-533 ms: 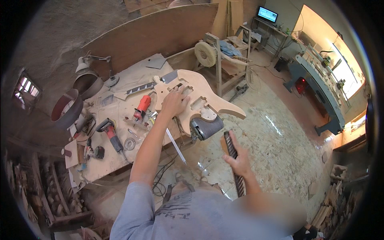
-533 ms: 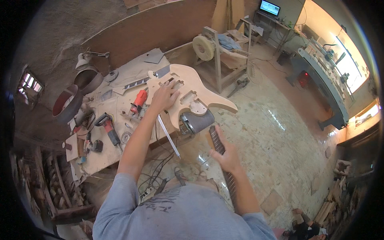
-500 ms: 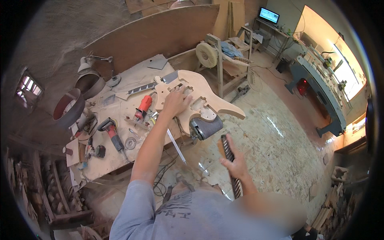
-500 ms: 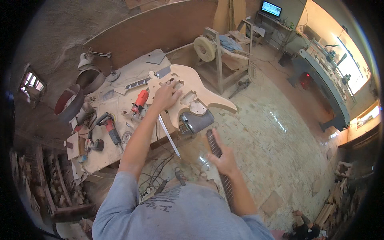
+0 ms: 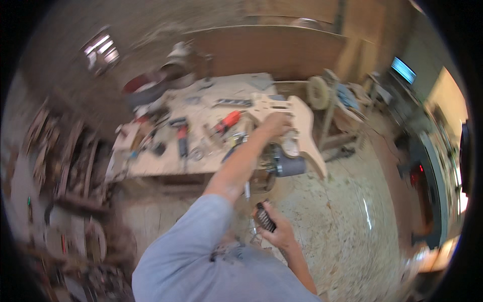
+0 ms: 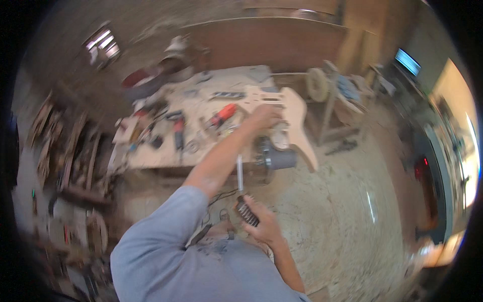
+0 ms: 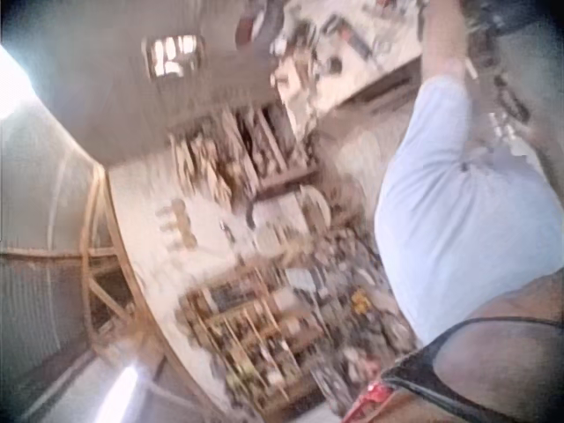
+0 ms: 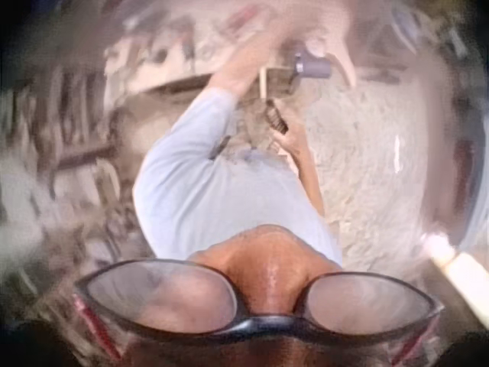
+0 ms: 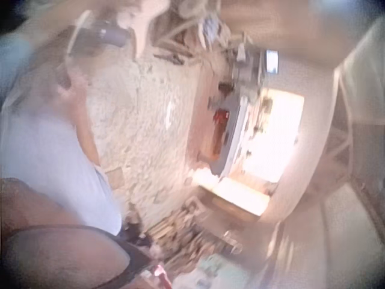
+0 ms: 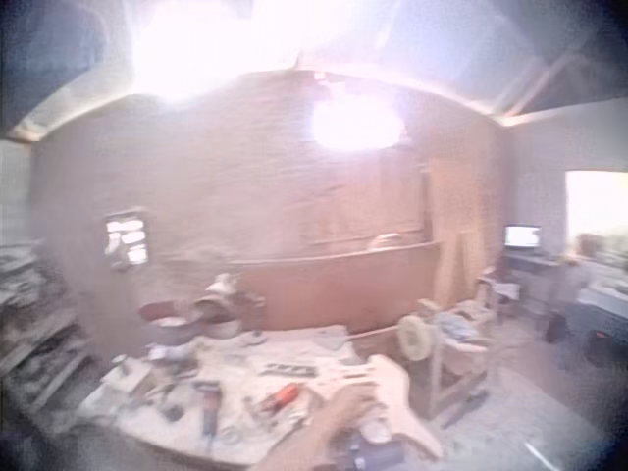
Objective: The person uses a handheld router and various manual tools to shape and hollow out sections of a wooden guitar body on a workbench.
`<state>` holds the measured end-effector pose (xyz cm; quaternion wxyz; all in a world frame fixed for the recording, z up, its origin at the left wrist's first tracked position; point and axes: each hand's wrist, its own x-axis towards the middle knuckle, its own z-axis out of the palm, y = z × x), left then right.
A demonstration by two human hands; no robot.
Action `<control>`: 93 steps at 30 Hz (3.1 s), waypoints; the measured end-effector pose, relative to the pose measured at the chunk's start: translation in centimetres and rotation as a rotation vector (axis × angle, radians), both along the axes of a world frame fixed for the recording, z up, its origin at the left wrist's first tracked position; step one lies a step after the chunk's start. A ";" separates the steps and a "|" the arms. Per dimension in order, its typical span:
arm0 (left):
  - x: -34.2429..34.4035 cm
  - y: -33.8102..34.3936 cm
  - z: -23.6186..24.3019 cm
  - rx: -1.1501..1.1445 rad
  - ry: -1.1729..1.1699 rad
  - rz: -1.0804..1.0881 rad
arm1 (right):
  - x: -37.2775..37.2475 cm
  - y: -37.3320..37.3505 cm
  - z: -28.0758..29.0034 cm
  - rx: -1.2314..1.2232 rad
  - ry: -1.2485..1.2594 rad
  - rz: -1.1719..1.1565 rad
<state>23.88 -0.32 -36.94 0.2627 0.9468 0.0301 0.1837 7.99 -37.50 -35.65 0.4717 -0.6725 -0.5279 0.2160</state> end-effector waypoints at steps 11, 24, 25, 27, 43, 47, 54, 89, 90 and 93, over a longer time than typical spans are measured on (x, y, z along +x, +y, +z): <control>-2.9 0.3 -1.1 0.059 -0.194 0.041 | -1.1 -0.5 -1.5 0.164 0.075 0.007; -31.5 -15.7 -6.6 -1.248 -0.226 -0.077 | -3.3 14.2 6.8 0.238 0.705 0.210; -32.2 -16.5 -6.1 -1.225 -0.165 -0.048 | -3.7 16.5 7.6 0.244 0.731 0.273; -33.3 -16.0 -3.3 -1.170 0.105 0.071 | -5.2 21.2 9.1 0.141 0.627 0.306; -50.3 15.1 -17.4 -0.664 -0.063 1.420 | -5.7 9.0 -14.1 -0.777 0.676 -0.274; -49.9 16.0 -17.6 -0.617 0.225 1.382 | -6.2 5.0 -16.5 -0.815 0.740 -0.431; -46.4 18.5 -21.7 -0.616 0.301 1.381 | -7.8 -0.8 -18.4 -0.832 0.796 -0.671; -24.0 -1.5 -0.2 -0.064 -0.367 0.030 | -16.4 -15.0 -29.3 -0.867 0.561 -0.797; -22.3 -4.1 1.1 -0.057 -0.317 -0.056 | -15.9 -15.2 -29.7 -0.841 0.517 -0.812; -17.0 -9.1 1.9 0.110 -0.193 -0.167 | -14.1 -16.1 -30.0 -0.795 0.554 -0.890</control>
